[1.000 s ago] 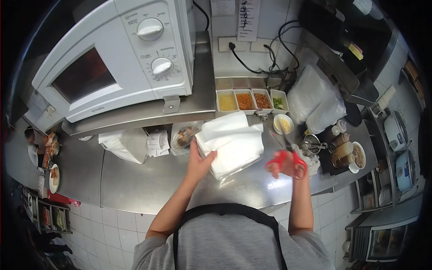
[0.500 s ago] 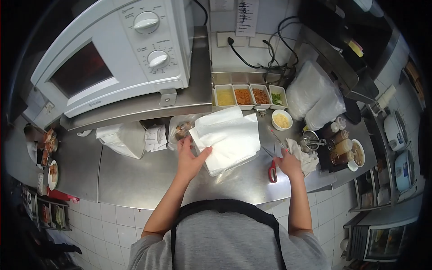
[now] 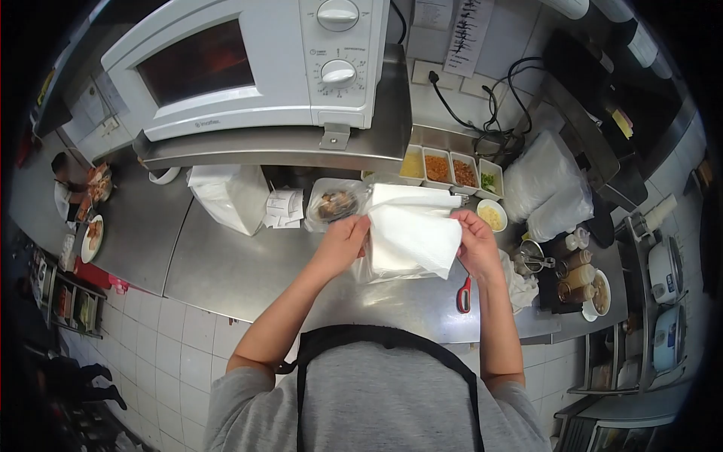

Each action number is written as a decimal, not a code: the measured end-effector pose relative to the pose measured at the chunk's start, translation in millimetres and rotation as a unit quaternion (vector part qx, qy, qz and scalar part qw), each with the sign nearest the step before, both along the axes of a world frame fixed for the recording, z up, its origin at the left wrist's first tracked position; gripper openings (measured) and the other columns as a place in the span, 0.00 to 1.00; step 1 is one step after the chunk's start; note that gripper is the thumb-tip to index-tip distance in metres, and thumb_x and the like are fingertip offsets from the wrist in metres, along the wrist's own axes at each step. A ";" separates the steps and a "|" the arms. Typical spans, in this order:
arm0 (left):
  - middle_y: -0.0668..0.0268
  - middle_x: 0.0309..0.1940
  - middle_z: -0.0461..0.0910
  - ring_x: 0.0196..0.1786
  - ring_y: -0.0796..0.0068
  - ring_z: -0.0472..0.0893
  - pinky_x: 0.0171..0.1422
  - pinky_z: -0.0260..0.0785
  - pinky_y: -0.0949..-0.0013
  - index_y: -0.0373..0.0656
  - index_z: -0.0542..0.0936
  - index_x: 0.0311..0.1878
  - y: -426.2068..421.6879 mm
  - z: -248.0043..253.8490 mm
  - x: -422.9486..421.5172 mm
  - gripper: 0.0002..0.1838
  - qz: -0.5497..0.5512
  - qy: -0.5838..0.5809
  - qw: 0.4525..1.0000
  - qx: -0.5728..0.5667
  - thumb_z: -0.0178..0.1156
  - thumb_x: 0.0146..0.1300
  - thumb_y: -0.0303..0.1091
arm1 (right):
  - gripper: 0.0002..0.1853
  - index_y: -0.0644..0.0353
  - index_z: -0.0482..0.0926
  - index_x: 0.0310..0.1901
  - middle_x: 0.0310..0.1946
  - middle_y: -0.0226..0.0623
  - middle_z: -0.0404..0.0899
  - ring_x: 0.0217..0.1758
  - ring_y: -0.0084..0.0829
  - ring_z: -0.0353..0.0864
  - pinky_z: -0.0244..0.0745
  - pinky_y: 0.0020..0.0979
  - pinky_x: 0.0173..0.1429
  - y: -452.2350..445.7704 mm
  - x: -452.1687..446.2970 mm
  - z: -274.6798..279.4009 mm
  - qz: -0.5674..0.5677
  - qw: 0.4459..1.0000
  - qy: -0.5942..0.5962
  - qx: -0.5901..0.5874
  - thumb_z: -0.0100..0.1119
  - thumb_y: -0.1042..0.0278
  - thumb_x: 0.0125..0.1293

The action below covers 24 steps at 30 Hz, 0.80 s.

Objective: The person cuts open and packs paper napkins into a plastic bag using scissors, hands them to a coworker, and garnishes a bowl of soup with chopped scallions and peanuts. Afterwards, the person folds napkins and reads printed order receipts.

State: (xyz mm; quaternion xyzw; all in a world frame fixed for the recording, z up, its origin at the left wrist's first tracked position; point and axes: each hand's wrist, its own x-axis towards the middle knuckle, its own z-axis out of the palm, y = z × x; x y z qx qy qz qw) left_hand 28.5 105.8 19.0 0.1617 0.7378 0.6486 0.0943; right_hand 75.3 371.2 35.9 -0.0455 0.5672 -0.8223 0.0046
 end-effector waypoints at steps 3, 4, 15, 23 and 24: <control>0.69 0.16 0.71 0.19 0.80 0.71 0.25 0.64 0.73 0.36 0.73 0.27 -6.5 13.9 -2.8 0.22 0.007 -0.025 1.000 0.005 0.47 0.72 0.45 | 0.06 0.62 0.74 0.45 0.32 0.28 0.79 0.28 0.16 0.75 0.72 0.20 0.32 -12.3 2.9 2.9 -0.059 0.998 -0.014 0.007 0.51 0.73 0.69; 0.69 0.16 0.71 0.19 0.81 0.70 0.25 0.64 0.74 0.36 0.74 0.28 -15.3 3.8 -10.8 0.22 0.007 -0.047 0.999 -0.019 0.47 0.71 0.45 | 0.09 0.63 0.73 0.49 0.38 0.30 0.79 0.35 0.19 0.78 0.74 0.22 0.37 -9.3 0.7 -8.8 -0.041 0.999 -0.015 0.017 0.52 0.75 0.67; 0.64 0.17 0.75 0.21 0.78 0.74 0.28 0.66 0.71 0.33 0.76 0.25 -72.7 6.4 -6.3 0.18 0.103 -0.039 0.985 -0.130 0.54 0.62 0.40 | 0.26 0.62 0.61 0.61 0.51 0.38 0.73 0.47 0.28 0.76 0.73 0.30 0.45 -48.5 11.0 6.2 0.042 0.997 0.048 0.033 0.51 0.78 0.59; 0.67 0.20 0.75 0.24 0.80 0.72 0.30 0.64 0.74 0.34 0.74 0.31 -62.6 18.7 -17.7 0.08 0.151 0.093 0.973 -0.146 0.59 0.56 0.30 | 0.19 0.61 0.73 0.42 0.36 0.39 0.72 0.44 0.39 0.72 0.62 0.39 0.54 -113.1 25.4 66.0 -0.140 0.773 0.281 0.551 0.68 0.62 0.51; 0.72 0.20 0.73 0.24 0.86 0.68 0.27 0.61 0.78 0.35 0.73 0.32 -60.8 20.2 -20.8 0.06 0.150 0.102 0.975 -0.127 0.59 0.57 0.26 | 0.19 0.61 0.73 0.42 0.36 0.39 0.72 0.44 0.39 0.72 0.62 0.39 0.54 -119.9 20.0 62.6 -0.144 0.773 0.280 0.551 0.68 0.62 0.51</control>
